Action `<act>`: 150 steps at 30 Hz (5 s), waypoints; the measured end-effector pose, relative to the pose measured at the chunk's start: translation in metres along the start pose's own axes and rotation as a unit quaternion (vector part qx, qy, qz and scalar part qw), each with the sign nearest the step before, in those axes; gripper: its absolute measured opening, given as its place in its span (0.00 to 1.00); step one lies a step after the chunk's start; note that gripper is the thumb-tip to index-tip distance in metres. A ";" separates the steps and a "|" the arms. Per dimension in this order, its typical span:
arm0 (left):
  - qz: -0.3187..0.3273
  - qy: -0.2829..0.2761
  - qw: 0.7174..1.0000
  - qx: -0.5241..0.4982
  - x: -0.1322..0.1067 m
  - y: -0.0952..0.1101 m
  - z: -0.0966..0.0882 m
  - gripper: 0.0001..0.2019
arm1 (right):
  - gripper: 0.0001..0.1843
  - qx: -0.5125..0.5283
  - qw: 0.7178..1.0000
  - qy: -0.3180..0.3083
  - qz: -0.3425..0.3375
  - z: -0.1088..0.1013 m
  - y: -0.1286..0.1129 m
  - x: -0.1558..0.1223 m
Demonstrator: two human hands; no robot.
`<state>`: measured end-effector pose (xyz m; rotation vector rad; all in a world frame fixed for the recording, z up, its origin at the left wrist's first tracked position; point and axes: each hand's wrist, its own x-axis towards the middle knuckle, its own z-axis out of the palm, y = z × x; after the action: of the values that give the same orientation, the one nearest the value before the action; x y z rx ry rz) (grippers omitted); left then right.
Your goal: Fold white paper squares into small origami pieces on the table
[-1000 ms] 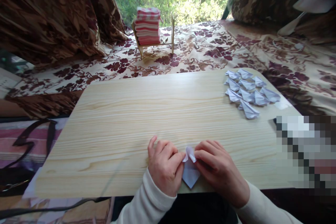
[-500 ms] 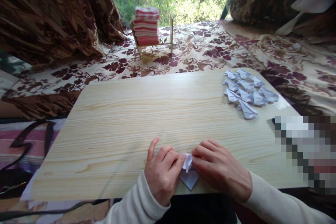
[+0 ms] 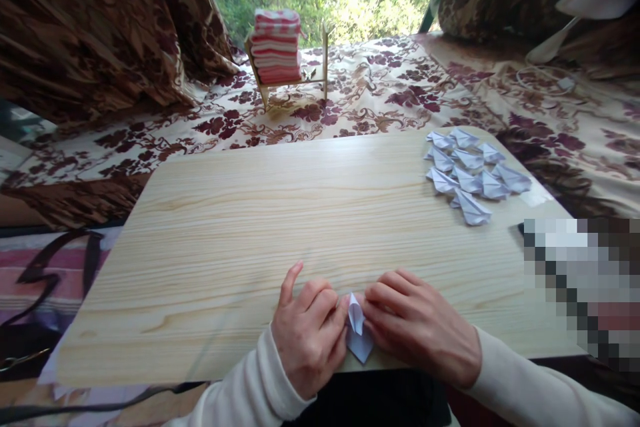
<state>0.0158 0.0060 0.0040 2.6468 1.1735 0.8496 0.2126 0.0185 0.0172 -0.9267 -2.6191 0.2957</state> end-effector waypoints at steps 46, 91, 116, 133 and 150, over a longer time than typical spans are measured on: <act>-0.090 0.096 0.991 0.021 0.005 0.029 0.009 0.09 | 0.05 0.024 0.997 -0.052 0.053 -0.006 -0.011 -0.006; -0.095 0.110 0.989 0.011 0.002 0.027 0.014 0.09 | 0.12 0.003 0.996 0.031 0.082 -0.022 -0.009 -0.035; -0.076 0.069 0.995 -0.008 0.001 0.019 0.010 0.11 | 0.11 0.058 0.972 -0.154 -0.170 -0.031 0.036 0.055; -0.095 0.092 0.991 0.008 -0.001 0.026 0.012 0.09 | 0.12 0.005 0.998 -0.030 0.056 -0.006 -0.024 -0.028; -0.075 0.069 0.995 0.019 -0.002 0.027 0.006 0.10 | 0.12 -0.049 0.995 -0.011 0.088 -0.007 -0.027 -0.025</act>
<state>0.0356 -0.0133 0.0067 2.5253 1.4132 1.0039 0.2183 -0.0178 0.0255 -1.1967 -2.5962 0.2227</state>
